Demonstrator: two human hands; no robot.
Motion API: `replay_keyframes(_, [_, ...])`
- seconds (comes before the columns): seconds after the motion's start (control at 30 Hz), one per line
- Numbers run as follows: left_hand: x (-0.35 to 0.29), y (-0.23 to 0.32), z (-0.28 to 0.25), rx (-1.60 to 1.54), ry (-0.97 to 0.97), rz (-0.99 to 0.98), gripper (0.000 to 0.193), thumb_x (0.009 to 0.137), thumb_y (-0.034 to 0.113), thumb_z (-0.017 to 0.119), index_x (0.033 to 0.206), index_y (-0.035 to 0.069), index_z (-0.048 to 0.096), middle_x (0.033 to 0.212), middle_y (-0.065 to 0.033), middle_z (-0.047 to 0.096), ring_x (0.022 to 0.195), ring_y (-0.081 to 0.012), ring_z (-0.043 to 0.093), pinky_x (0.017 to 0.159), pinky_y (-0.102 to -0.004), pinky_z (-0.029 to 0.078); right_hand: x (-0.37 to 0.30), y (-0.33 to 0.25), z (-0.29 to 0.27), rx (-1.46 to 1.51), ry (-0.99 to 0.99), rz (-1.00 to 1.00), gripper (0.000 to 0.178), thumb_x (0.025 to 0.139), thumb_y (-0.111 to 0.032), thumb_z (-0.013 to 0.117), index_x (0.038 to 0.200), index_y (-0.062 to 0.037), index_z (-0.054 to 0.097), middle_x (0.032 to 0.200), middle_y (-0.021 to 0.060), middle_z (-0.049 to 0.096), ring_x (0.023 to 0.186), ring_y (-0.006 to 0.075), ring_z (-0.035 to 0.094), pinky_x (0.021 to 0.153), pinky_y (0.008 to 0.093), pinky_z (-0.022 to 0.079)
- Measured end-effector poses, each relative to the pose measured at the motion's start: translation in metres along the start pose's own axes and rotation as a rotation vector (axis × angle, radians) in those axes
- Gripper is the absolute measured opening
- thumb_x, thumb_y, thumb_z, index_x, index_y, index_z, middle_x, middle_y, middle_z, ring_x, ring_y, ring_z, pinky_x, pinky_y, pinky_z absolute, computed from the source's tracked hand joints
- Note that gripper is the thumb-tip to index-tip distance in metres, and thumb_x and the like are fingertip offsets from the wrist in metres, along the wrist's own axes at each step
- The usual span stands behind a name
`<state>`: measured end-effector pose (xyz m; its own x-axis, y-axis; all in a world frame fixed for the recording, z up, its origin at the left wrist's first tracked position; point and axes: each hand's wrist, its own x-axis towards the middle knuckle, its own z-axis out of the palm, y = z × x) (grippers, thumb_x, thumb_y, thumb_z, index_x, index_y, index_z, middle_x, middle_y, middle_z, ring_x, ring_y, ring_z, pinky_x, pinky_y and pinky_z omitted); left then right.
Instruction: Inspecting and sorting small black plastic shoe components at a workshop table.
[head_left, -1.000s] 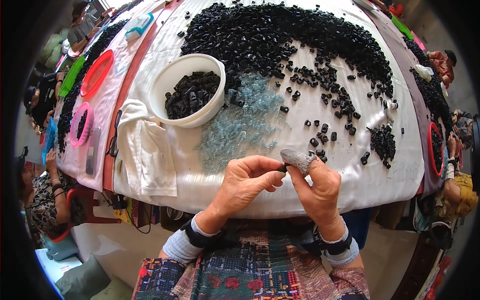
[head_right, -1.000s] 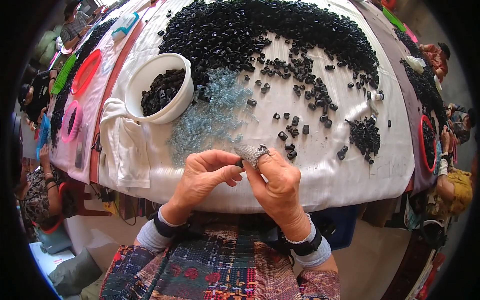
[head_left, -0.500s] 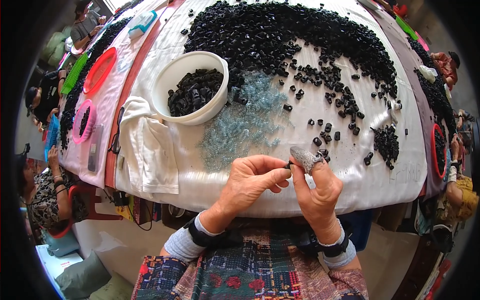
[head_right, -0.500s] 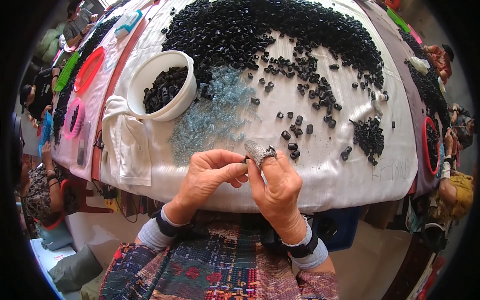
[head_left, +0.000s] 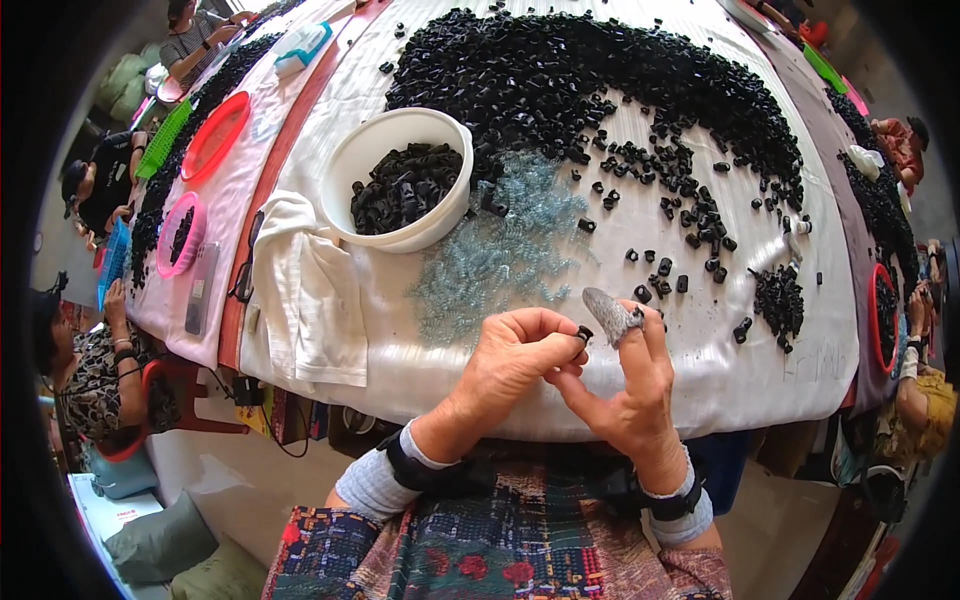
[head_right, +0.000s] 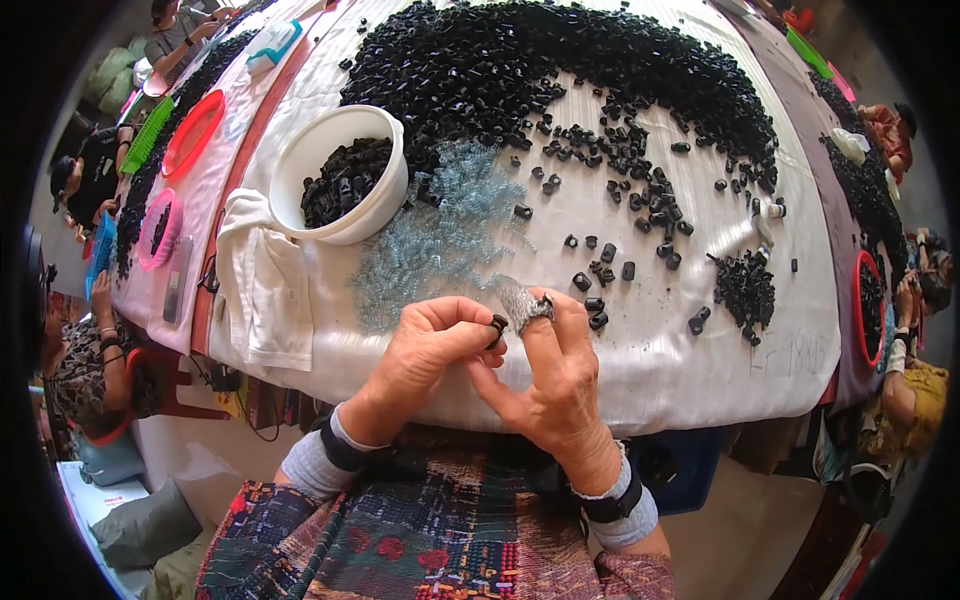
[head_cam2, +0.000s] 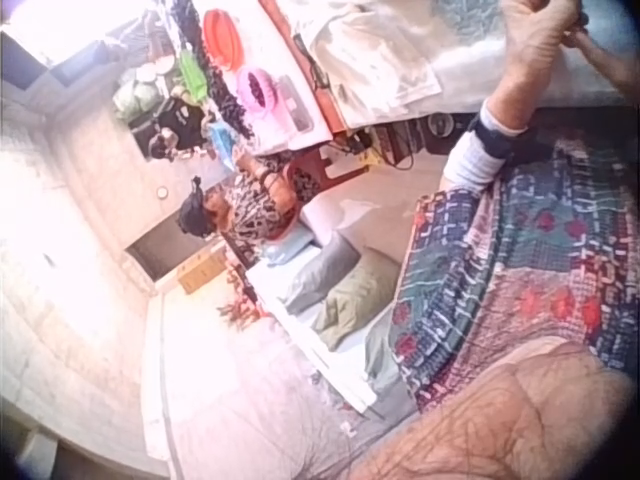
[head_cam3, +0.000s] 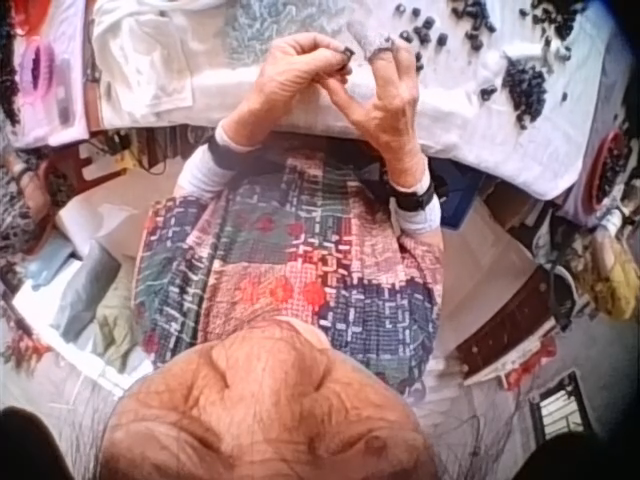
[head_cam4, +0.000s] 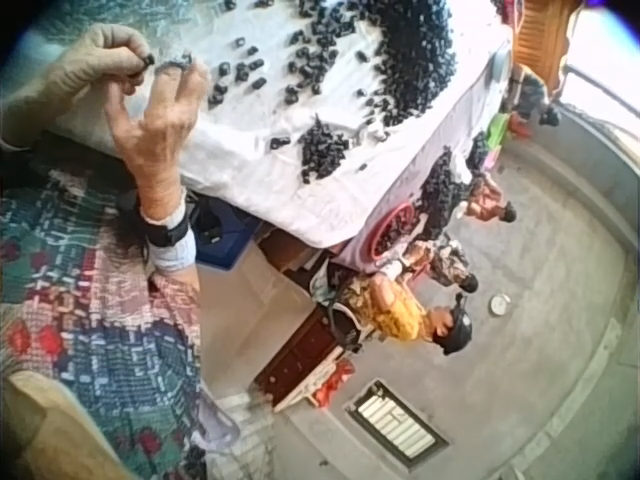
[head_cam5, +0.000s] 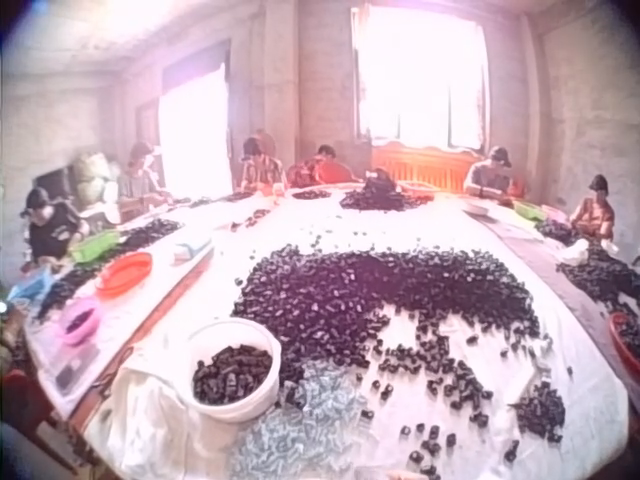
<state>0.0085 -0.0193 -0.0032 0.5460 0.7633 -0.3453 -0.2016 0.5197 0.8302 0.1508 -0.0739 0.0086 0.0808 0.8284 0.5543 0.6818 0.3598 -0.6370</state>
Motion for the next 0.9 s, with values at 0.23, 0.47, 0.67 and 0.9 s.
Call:
replay_keyframes(0.23, [-0.0023, 0.0027, 0.0013, 0.006, -0.015, 0.008, 0.009, 0.082, 0.005, 0.061, 0.086, -0.002, 0.061, 0.078, -0.0082, 0.064, 0.071, -0.0139, 0.062, 0.068, -0.0243, 0.051, -0.0035, 0.0059, 0.0043, -0.146, -0.093, -0.083, 0.031, 0.061, -0.012, 0.076, 0.080, 0.0025, 0.055, 0.079, 0.0149, 0.051, 0.071, 0.0303, 0.051, 0.058, 0.0379, 0.044])
replay_keyframes(0.47, [-0.0017, -0.0003, -0.0014, 0.044, -0.040, 0.002, 0.008, 0.081, 0.005, 0.062, 0.083, -0.003, 0.062, 0.078, -0.0074, 0.064, 0.073, -0.0127, 0.061, 0.069, -0.0238, 0.049, 0.0000, 0.0004, 0.0004, -0.171, -0.102, -0.090, 0.025, 0.061, -0.008, 0.073, 0.073, 0.0000, 0.054, 0.072, 0.0119, 0.050, 0.066, 0.0280, 0.050, 0.055, 0.0374, 0.043])
replay_keyframes(0.67, [-0.0020, 0.0014, -0.0032, 0.103, -0.038, -0.029, 0.009, 0.081, 0.006, 0.062, 0.084, -0.002, 0.063, 0.079, -0.0057, 0.064, 0.070, -0.0101, 0.060, 0.066, -0.0223, 0.048, 0.0019, -0.0016, -0.0020, -0.174, -0.126, -0.082, 0.025, 0.060, -0.007, 0.074, 0.071, -0.0004, 0.053, 0.070, 0.0112, 0.050, 0.064, 0.0277, 0.050, 0.053, 0.0370, 0.043])
replay_keyframes(0.9, [-0.0041, 0.0036, -0.0016, 0.060, -0.034, -0.035, 0.015, 0.084, 0.012, 0.061, 0.091, -0.001, 0.063, 0.080, -0.0046, 0.063, 0.071, -0.0104, 0.061, 0.063, -0.0249, 0.052, 0.0033, 0.0017, -0.0032, -0.199, -0.114, -0.103, 0.027, 0.061, -0.010, 0.077, 0.071, 0.0005, 0.053, 0.068, 0.0120, 0.049, 0.061, 0.0279, 0.049, 0.049, 0.0360, 0.042])
